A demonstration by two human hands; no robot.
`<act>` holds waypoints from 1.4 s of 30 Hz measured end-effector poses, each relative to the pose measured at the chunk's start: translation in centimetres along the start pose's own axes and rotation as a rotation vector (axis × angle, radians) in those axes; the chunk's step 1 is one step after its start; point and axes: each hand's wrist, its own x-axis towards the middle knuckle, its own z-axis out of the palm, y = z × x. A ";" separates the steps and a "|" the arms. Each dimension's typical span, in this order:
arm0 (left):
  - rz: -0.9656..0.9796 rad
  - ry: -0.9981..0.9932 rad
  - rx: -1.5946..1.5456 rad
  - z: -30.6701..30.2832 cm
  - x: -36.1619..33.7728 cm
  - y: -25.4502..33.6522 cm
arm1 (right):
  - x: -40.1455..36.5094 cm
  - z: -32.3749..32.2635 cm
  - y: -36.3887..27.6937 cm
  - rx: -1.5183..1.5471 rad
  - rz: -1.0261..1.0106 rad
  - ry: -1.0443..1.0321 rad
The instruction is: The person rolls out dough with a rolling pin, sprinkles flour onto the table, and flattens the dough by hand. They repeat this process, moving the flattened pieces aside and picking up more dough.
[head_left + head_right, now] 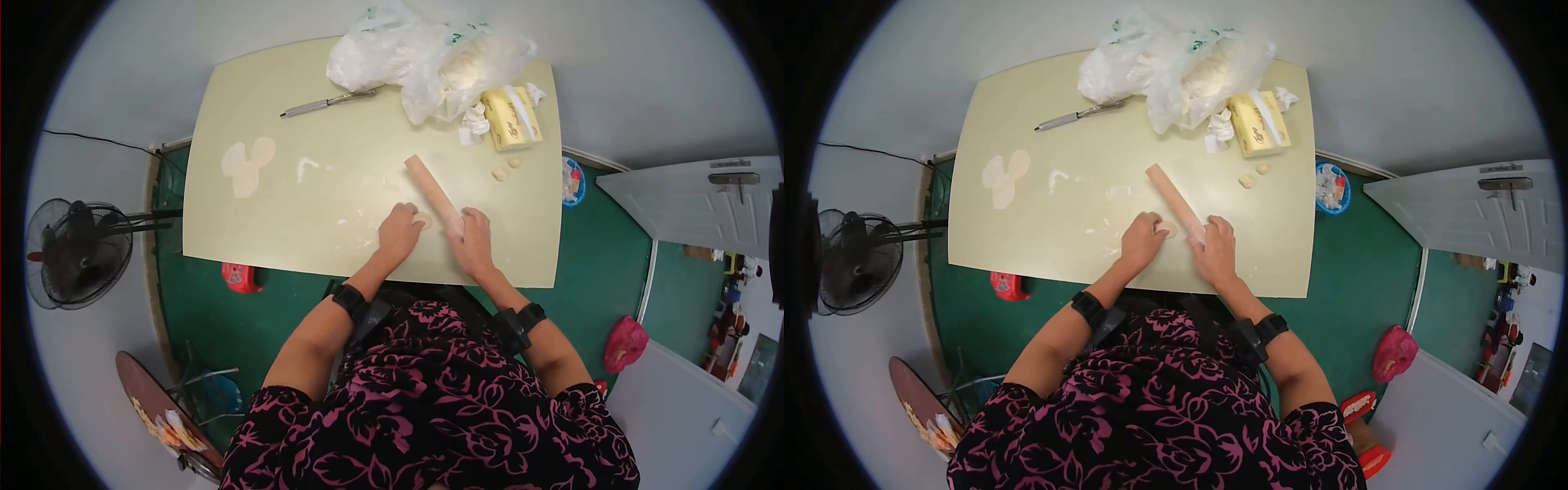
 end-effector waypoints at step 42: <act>0.204 -0.150 0.481 -2.6 -1.1 -2.4 | -1.1 -0.4 1.3 -0.473 -0.377 -0.173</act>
